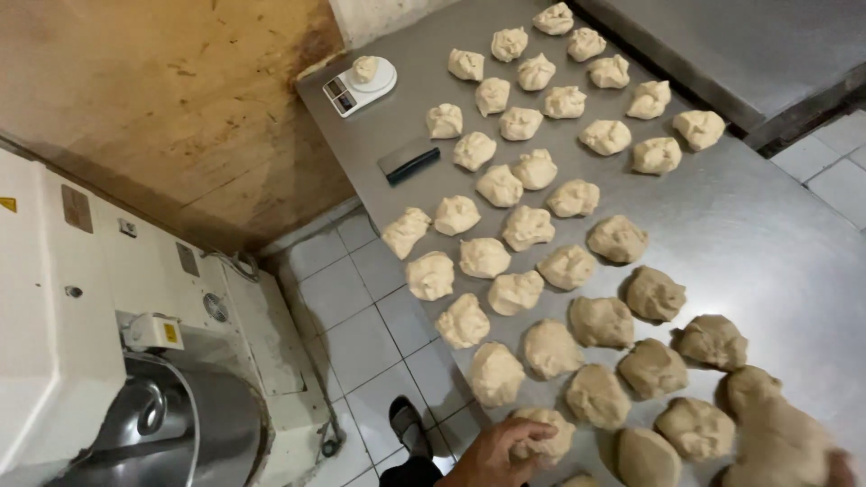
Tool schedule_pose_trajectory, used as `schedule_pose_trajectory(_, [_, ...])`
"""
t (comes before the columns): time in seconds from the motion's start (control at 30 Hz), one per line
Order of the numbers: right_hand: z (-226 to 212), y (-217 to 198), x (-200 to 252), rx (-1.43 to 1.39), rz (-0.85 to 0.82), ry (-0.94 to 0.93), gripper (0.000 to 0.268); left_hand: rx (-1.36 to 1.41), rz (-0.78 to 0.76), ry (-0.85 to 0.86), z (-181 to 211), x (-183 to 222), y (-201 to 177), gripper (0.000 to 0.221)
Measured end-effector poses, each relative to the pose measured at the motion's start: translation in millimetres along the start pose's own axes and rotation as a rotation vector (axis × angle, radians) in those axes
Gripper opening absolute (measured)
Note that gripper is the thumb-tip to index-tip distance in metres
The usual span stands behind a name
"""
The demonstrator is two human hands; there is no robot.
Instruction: The recorder portions dough into consistent sizes using a scale and a scraper, then rolls the portions into balls.
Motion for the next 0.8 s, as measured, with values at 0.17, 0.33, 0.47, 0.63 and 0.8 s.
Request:
schedule_pose_trajectory(0.17, [-194.9, 171.3, -69.9, -0.285, -0.151, 0.037, 0.063, 0.525, 0.258, 0.128, -72.6, -23.9, -98.7, 0.074])
schedule_pose_trajectory(0.33, [-350.0, 332.9, -120.4, -0.432, -0.379, 0.083, 0.069, 1.043, 0.541, -0.071, -91.7, 20.6, -237.0, 0.062])
schedule_pose_trajectory(0.47, [-393.4, 401.9, -142.9, -0.381, -0.709, 0.212, 0.074, 1.275, 0.645, -0.002, -128.6, 37.5, -320.0, 0.056])
schedule_pose_trajectory(0.63, [-436.2, 426.8, -195.1, -0.488, -0.832, 0.163, 0.068, 1.214, 0.682, 0.016, -134.4, 17.9, -382.9, 0.059])
schedule_pose_trajectory(0.8, [-423.5, 452.9, -307.9, -0.200, -0.652, -0.055, 0.071, 0.966, 0.800, -0.204, -104.3, -14.5, -466.4, 0.066])
Point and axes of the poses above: each hand's wrist, its own x-axis away from the middle knuckle, its own y-axis out of the palm, z = x × y, the point moved 4 cm from there along -x, towards the middle knuckle, and after that the axes turned 10 degrees about z, right-handed, at the moved point
